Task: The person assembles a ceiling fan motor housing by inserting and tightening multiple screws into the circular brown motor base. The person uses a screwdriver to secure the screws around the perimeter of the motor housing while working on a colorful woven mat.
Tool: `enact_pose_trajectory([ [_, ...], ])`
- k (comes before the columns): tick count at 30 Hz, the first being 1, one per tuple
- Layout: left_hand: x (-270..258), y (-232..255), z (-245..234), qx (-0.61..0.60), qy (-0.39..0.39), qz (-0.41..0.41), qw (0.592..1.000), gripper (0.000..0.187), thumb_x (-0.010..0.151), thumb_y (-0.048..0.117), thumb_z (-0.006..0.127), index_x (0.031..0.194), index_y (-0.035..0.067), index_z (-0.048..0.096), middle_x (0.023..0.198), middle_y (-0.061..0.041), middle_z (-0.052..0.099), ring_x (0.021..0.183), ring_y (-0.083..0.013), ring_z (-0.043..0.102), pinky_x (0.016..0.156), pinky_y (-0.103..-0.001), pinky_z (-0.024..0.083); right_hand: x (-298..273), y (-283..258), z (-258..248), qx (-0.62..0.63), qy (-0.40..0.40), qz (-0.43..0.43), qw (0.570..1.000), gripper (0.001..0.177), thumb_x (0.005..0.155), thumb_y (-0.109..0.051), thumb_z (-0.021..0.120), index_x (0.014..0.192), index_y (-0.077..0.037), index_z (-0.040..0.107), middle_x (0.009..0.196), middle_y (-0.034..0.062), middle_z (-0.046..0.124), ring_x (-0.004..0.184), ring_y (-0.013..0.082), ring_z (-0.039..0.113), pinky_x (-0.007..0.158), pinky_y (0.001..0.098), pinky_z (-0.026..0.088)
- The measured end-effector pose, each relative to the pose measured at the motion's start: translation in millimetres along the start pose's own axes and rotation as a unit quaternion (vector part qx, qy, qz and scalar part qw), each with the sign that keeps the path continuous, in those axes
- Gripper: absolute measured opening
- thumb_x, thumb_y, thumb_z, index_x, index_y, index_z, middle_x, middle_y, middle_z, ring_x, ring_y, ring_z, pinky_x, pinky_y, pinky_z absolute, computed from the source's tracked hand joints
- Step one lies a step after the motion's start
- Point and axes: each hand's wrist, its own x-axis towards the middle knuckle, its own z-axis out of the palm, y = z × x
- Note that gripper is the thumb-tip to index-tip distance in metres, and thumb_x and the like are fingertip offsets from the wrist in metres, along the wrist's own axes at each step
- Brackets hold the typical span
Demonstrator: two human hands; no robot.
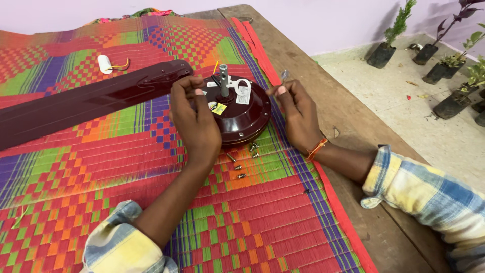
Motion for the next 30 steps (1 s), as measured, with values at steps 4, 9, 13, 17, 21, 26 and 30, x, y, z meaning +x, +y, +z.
enact_pose_trajectory([
  [4,2,-4,-1,0.009,-0.009,-0.006,1.0,0.015,0.104,-0.002,0.049,0.115,-0.001,0.059,0.108,-0.01,0.065,0.099,-0.0176,0.064,0.088,-0.032,0.05,3,-2,1,0.002,-0.069,-0.055,0.996,0.027,0.113,-0.023,0.049,0.102,-0.001,0.06,0.125,0.0122,0.073,0.106,0.01,0.062,0.092,0.0288,0.048],
  [9,8,-19,-5,-0.014,-0.008,-0.024,1.0,0.016,0.104,-0.003,0.045,0.115,0.001,0.057,0.111,-0.007,0.067,0.108,-0.0146,0.069,0.097,-0.031,0.053,-1,-10,0,-0.056,-0.032,0.015,0.998,0.027,0.109,-0.025,0.05,0.101,0.0,0.058,0.114,0.0125,0.08,0.084,0.0092,0.061,0.076,0.0282,0.051],
  [13,12,-46,-15,-0.009,0.019,-0.068,0.998,0.015,0.103,-0.004,0.048,0.114,0.0,0.057,0.112,-0.008,0.062,0.106,-0.0159,0.062,0.097,-0.032,0.05,-4,-12,0,-0.078,-0.005,0.041,0.996,0.026,0.108,-0.024,0.052,0.103,0.0,0.06,0.101,0.0074,0.08,0.071,0.0144,0.056,0.067,0.0327,0.047],
  [17,12,-74,-21,-0.05,0.039,-0.089,0.994,0.013,0.104,-0.001,0.049,0.112,0.001,0.058,0.112,-0.007,0.062,0.105,-0.016,0.061,0.1,-0.032,0.05,-3,-11,3,-0.021,-0.016,-0.057,0.998,0.024,0.109,-0.022,0.052,0.107,0.0,0.062,0.094,0.0078,0.072,0.085,0.0102,0.063,0.078,0.0307,0.052],
  [21,9,-85,-25,-0.038,0.028,-0.162,0.986,0.016,0.105,0.006,0.047,0.115,0.003,0.06,0.113,-0.007,0.063,0.108,-0.0159,0.06,0.102,-0.033,0.046,-3,-12,3,-0.104,-0.052,0.029,0.993,0.026,0.108,-0.024,0.054,0.102,0.001,0.059,0.078,0.0136,0.062,0.073,0.0161,0.055,0.068,0.0358,0.048],
  [26,13,-81,-30,-0.042,-0.016,-0.229,0.972,0.023,0.103,0.01,0.048,0.121,0.004,0.062,0.117,-0.008,0.065,0.112,-0.0172,0.061,0.104,-0.033,0.045,-6,-23,4,-0.148,-0.068,-0.029,0.986,0.024,0.106,-0.023,0.054,0.102,0.0,0.06,0.078,0.0166,0.065,0.069,0.0259,0.063,0.067,0.0389,0.049],
  [30,29,-77,-38,-0.055,-0.079,-0.299,0.95,0.031,0.102,0.014,0.047,0.127,0.006,0.062,0.122,-0.007,0.068,0.115,-0.0165,0.063,0.103,-0.032,0.046,-17,-36,4,-0.211,-0.054,-0.099,0.971,0.021,0.107,-0.019,0.053,0.103,0.001,0.057,0.083,0.0205,0.067,0.075,0.0349,0.066,0.069,0.0427,0.049],
])
